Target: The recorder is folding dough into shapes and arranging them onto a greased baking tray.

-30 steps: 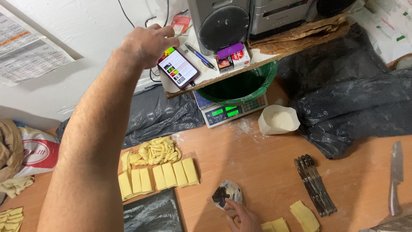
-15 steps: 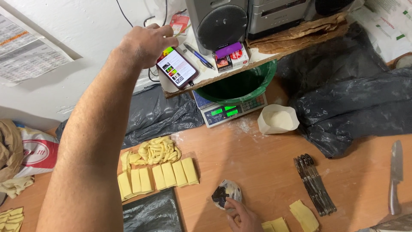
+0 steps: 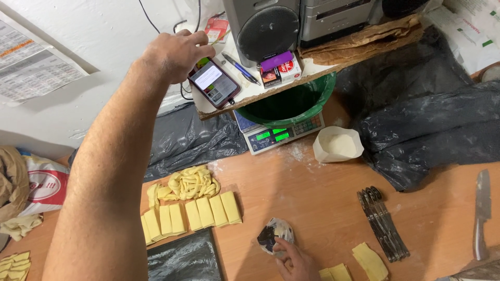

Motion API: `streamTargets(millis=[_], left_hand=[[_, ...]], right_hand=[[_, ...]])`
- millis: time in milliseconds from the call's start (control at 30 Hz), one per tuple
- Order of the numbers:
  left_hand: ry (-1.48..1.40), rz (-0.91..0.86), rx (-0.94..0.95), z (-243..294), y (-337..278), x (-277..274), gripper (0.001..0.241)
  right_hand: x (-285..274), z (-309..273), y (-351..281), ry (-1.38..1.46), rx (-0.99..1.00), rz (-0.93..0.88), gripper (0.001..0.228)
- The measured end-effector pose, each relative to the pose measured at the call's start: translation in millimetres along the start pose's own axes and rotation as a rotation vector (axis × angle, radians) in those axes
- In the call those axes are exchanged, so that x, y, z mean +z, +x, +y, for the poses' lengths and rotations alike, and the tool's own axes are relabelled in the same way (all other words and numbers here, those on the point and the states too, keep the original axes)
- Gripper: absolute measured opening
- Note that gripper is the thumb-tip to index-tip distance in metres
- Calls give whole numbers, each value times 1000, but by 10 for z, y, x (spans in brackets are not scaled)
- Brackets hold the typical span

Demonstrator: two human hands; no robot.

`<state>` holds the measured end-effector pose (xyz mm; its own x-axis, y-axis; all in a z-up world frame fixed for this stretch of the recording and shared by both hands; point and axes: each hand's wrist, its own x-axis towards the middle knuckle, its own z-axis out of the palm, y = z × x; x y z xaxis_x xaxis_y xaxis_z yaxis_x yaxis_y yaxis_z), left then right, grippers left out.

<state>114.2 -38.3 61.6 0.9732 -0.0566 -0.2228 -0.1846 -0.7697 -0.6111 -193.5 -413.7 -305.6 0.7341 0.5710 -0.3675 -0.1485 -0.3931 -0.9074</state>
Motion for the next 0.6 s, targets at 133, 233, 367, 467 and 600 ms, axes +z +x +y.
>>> streamTargets(millis=[133, 233, 367, 467, 600], left_hand=[[-5, -18, 3, -3, 26, 9, 73], [-25, 14, -4, -9, -13, 0, 74], [-12, 23, -23, 12, 17, 16, 74], [-91, -3, -1, -26, -8, -5, 68], [-94, 11, 40, -76, 9, 17, 68]], right_hand=[[-27, -136, 67, -33, -59, 40, 63], [-402, -907, 282, -320, -188, 63, 49], [-994, -2188, 1087, -502, -690, 267, 72], [-1251, -3047, 1622, -572, -939, 388, 98], [-1244, -3500, 2195, -573, -1045, 405, 112]])
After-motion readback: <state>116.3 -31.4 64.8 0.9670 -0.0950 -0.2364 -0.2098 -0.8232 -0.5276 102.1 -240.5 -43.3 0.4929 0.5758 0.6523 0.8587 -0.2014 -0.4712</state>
